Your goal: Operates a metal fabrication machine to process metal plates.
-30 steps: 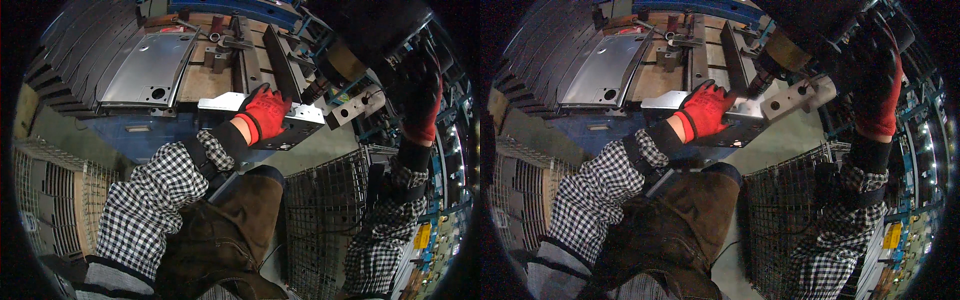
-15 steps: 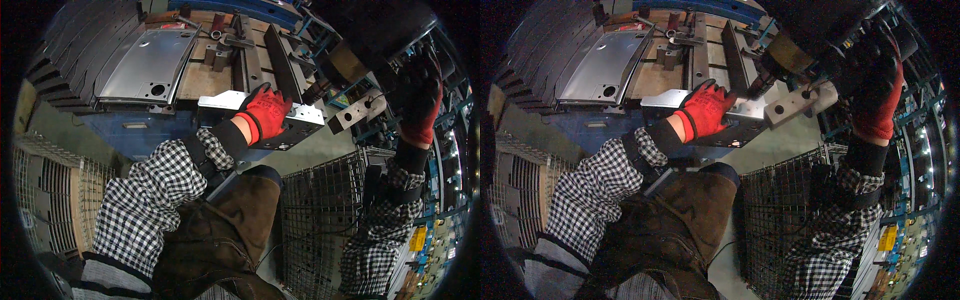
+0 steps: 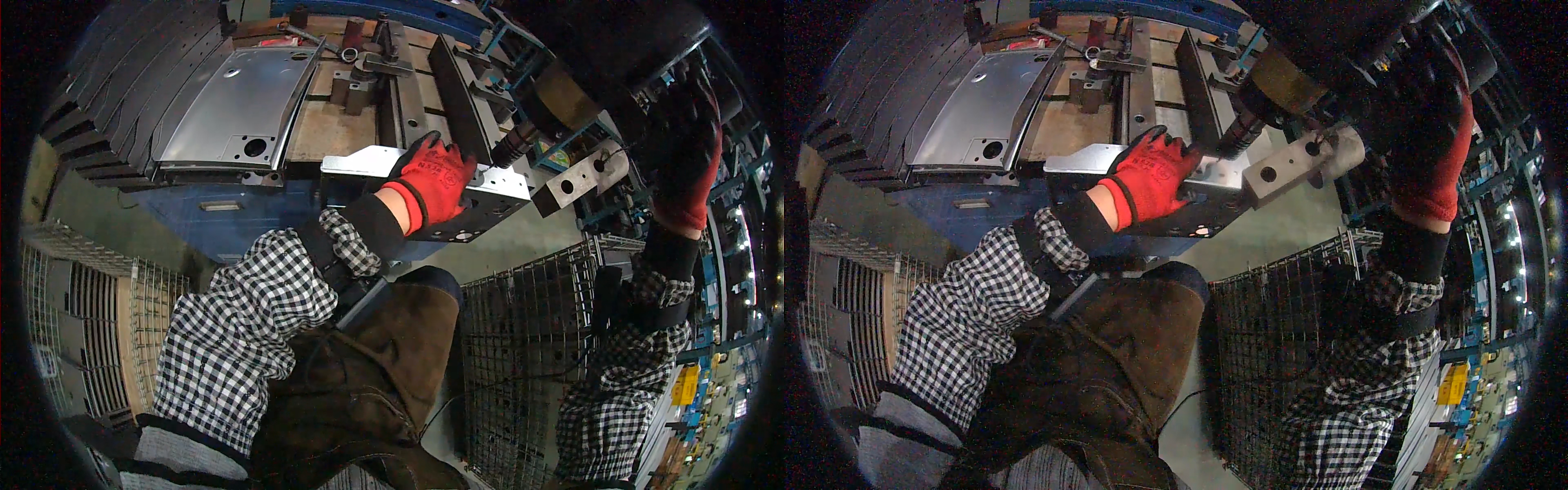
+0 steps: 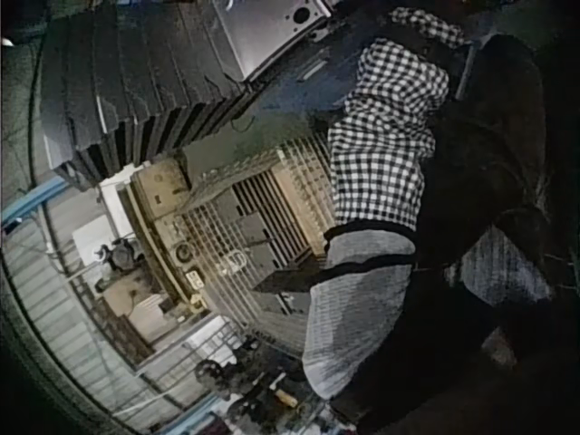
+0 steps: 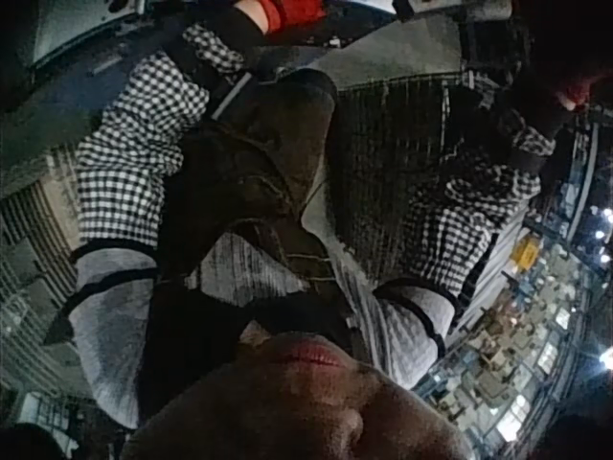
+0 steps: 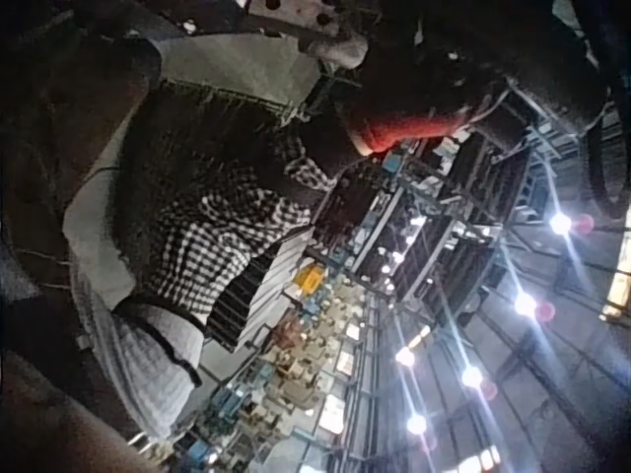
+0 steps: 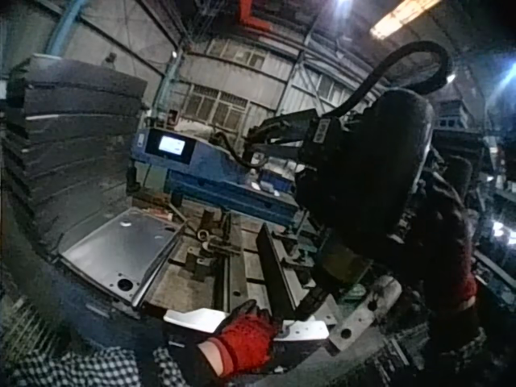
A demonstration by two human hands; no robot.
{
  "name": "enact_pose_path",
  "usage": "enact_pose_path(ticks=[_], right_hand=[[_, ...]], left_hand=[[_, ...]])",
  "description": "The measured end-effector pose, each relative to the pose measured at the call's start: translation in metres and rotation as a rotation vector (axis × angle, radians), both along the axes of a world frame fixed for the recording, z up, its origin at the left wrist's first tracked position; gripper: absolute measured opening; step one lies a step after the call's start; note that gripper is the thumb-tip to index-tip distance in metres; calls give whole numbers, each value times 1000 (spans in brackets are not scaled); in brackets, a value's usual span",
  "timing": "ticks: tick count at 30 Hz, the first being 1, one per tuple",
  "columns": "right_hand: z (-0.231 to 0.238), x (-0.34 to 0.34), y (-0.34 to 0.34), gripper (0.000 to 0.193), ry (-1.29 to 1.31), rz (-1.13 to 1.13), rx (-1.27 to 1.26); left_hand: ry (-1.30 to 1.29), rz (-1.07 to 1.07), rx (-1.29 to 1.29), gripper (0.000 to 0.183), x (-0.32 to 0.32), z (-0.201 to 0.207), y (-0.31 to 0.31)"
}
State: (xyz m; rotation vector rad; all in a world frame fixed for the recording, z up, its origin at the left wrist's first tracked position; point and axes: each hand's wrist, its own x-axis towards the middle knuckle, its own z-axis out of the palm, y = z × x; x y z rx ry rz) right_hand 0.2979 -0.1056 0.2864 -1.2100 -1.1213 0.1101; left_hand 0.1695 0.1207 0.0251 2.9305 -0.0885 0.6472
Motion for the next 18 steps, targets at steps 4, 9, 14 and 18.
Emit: enact_pose_path(ticks=[4,9,14,18], right_hand=[[-8,-29,30,53,-144,-279,65],[-9,-27,31,49,-92,-247,108],[-7,-23,26,51,-544,-428,-84],[-8,-20,23,62,-786,-476,-99]], left_hand=[[-6,13,12,75,0,-4,2],[3,2,-13,74,-2,-1,2],[76,-26,-32,74,-3,12,2],[2,-9,-24,76,-4,9,-1]])
